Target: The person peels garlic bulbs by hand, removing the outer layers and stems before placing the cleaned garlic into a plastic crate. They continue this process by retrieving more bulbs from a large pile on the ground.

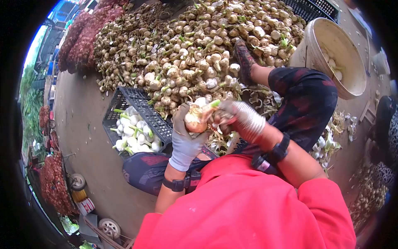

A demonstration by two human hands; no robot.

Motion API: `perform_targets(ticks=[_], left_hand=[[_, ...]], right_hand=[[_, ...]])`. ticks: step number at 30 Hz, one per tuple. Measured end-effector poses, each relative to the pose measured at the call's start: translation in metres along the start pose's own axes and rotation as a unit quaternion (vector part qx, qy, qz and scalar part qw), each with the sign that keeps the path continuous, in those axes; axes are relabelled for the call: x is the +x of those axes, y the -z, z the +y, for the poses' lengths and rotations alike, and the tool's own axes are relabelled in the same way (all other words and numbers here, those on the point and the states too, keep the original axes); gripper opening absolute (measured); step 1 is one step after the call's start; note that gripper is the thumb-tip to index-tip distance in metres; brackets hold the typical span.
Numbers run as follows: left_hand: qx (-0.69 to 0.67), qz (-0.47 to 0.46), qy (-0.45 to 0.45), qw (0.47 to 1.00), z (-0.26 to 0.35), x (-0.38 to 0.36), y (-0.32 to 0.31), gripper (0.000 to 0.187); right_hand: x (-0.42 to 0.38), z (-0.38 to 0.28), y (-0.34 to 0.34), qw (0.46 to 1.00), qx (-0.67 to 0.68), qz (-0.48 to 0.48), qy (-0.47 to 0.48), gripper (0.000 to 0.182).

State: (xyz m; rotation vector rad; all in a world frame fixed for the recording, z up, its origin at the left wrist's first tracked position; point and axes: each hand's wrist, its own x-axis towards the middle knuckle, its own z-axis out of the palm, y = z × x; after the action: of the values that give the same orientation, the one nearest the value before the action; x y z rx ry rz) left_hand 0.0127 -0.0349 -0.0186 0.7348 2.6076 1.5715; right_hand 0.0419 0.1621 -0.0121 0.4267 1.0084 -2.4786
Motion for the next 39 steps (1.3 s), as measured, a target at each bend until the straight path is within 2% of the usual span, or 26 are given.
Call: perform_targets(ticks=[1,2,3,5,11,14,17,19,20,21,22,23,24,25,26,27,28,29,30,31,33,34,35,37,38,39], left_hand=[[0.085,0.01,-0.087,0.993,0.005,0.001,0.0,0.081],[0.109,0.002,-0.122,0.987,0.005,0.001,-0.003,0.078],[0.109,-0.002,-0.124,0.986,0.007,-0.001,-0.005,0.078],[0.236,0.007,-0.195,0.952,0.009,-0.006,-0.004,0.076],[0.242,0.007,-0.195,0.951,0.007,-0.015,-0.005,0.077],[0.251,0.011,-0.193,0.948,0.006,-0.014,-0.006,0.077],[0.192,0.042,-0.202,0.959,0.015,-0.007,-0.004,0.078],[0.178,0.039,-0.177,0.967,0.021,-0.006,0.0,0.082],[0.095,0.057,-0.113,0.987,0.027,-0.006,0.001,0.076],[0.095,0.059,-0.111,0.988,0.03,-0.004,0.005,0.076],[-0.24,-0.016,0.114,0.964,0.031,-0.002,0.01,0.072],[-0.536,-0.087,0.316,0.778,0.031,-0.001,0.013,0.067],[-0.537,-0.082,0.316,0.777,0.031,-0.003,0.014,0.067],[-0.578,-0.063,0.354,0.732,0.031,-0.006,0.014,0.053],[-0.615,-0.048,0.388,0.685,0.03,-0.006,0.014,0.043],[-0.649,-0.034,0.421,0.633,0.028,-0.006,0.012,0.041],[-0.515,-0.035,0.39,0.762,0.008,-0.01,0.008,0.046],[-0.194,-0.028,0.26,0.945,-0.008,-0.018,0.012,0.039],[-0.199,0.04,0.2,0.958,0.004,-0.017,0.011,0.034],[-0.202,0.105,0.138,0.964,0.022,-0.014,0.009,0.03],[-0.285,0.018,0.195,0.938,0.036,-0.006,0.008,0.025],[-0.216,0.027,0.224,0.95,0.016,-0.01,-0.001,0.021],[-0.214,0.032,0.22,0.951,0.01,-0.011,0.002,0.021],[-0.436,0.069,0.323,0.837,0.021,-0.004,0.011,0.019],[-0.475,0.09,0.318,0.815,0.029,-0.005,0.01,0.017],[-0.476,0.091,0.319,0.814,0.031,-0.007,0.013,0.017]], right_hand=[[-0.003,0.009,-0.004,0.999,-0.033,0.007,-0.008,0.038],[-0.006,0.016,-0.012,0.996,-0.044,0.08,-0.011,0.034],[-0.007,0.014,-0.014,0.996,-0.042,0.072,-0.021,0.034],[-0.009,0.005,-0.021,0.992,-0.089,0.091,-0.013,0.036],[-0.015,0.002,-0.028,0.971,-0.227,0.063,0.029,0.033],[-0.015,0.003,-0.027,0.983,-0.18,0.032,0.033,0.022],[-0.017,0.001,-0.039,0.988,-0.142,0.066,0.008,0.016],[-0.015,-0.003,-0.035,0.981,-0.188,0.055,-0.011,0.02],[-0.015,-0.005,-0.036,0.978,-0.204,0.048,0.005,0.022],[-0.015,-0.007,-0.036,0.975,-0.22,0.041,0.02,0.025],[-0.009,0.0,-0.024,0.971,-0.23,-0.006,0.06,0.028],[-0.012,-0.002,-0.01,0.981,-0.163,-0.096,0.03,0.029],[-0.012,0.002,-0.011,0.964,-0.229,-0.11,0.075,0.029],[-0.009,0.009,-0.01,0.941,-0.293,-0.124,0.12,0.029],[-0.006,0.012,-0.003,0.935,-0.292,-0.144,0.137,0.029],[-0.008,0.007,-0.007,0.935,-0.293,-0.143,0.137,0.029],[-0.015,-0.001,-0.014,0.966,-0.246,-0.068,0.035,0.029],[-0.018,-0.004,-0.018,0.978,-0.195,0.006,-0.068,0.028],[-0.017,0.003,-0.019,0.977,-0.208,0.031,-0.041,0.028],[-0.012,0.01,-0.021,0.958,-0.285,0.026,0.032,0.028],[-0.013,0.007,-0.03,0.891,-0.443,0.003,0.099,0.028],[-0.011,0.004,-0.032,0.877,-0.474,-0.002,0.074,0.025],[-0.006,-0.003,-0.025,0.876,-0.476,-0.007,0.078,0.025],[-0.009,-0.018,0.011,0.743,-0.562,-0.132,0.337,0.021],[-0.016,-0.026,0.028,0.744,-0.563,-0.131,0.335,0.021],[-0.026,-0.035,0.044,0.836,-0.485,-0.069,0.248,0.022]])
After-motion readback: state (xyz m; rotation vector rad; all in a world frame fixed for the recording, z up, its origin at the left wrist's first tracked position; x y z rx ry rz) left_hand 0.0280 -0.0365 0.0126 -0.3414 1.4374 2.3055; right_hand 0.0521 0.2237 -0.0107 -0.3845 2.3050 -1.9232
